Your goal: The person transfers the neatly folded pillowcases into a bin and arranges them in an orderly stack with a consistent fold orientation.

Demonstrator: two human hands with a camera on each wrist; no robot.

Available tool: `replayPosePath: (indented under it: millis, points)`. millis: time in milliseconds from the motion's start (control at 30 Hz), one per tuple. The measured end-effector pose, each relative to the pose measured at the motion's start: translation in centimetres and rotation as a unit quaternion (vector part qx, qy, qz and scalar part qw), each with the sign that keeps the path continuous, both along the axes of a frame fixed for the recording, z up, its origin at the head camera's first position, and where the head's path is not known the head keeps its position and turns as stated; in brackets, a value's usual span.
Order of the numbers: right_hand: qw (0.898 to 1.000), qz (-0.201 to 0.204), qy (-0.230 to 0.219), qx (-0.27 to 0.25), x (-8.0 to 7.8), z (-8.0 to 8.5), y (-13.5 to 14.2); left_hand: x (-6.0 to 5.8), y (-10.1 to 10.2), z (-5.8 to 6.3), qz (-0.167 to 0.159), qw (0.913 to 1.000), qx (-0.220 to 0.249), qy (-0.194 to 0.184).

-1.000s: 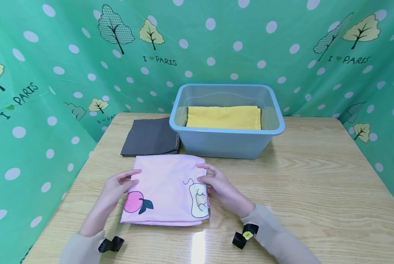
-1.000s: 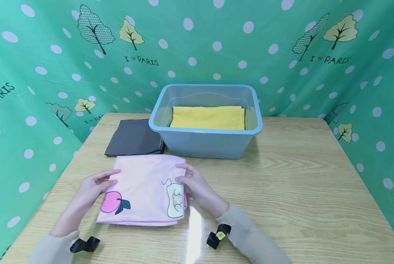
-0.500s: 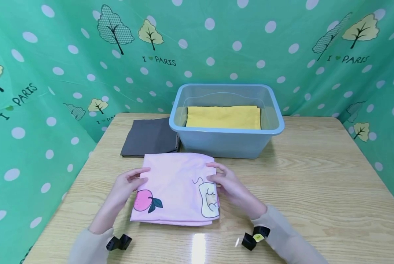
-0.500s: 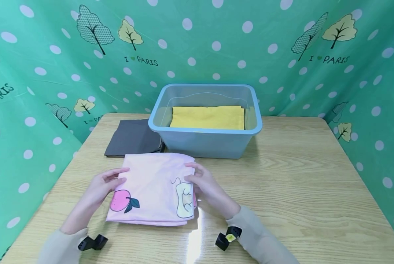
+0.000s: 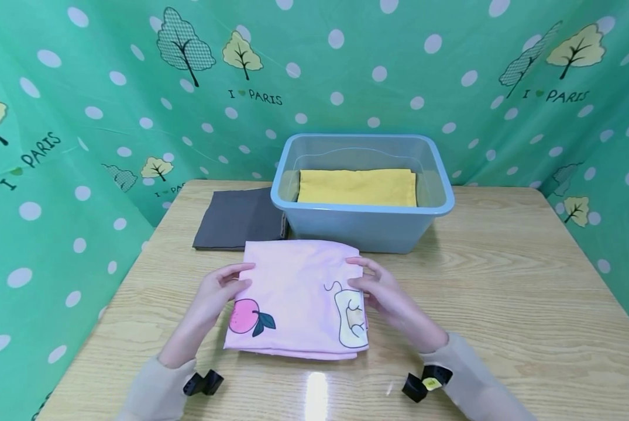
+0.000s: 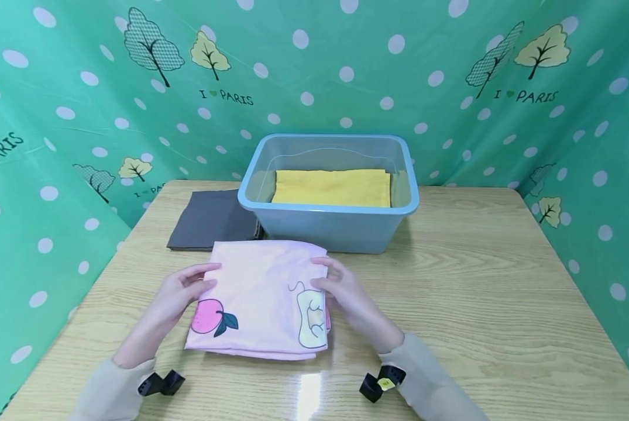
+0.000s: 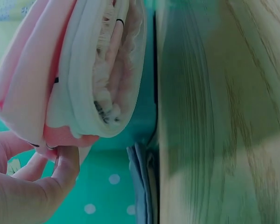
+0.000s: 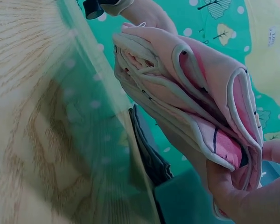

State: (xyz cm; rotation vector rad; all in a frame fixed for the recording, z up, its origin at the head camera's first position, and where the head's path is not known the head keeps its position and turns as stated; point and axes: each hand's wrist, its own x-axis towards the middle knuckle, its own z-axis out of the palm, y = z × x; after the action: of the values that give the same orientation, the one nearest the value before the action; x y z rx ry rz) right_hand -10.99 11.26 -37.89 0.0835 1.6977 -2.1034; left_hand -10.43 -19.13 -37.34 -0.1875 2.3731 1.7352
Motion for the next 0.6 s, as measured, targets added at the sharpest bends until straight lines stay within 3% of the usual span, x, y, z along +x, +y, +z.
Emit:
replayPosePath:
  millis: [600]
  points:
    - [0.998, 0.019, 0.065, 0.014, 0.8, 0.9, 3.2, 0.0, 2.4, 0.9, -0.001, 0.9992, 0.039, 0.01]
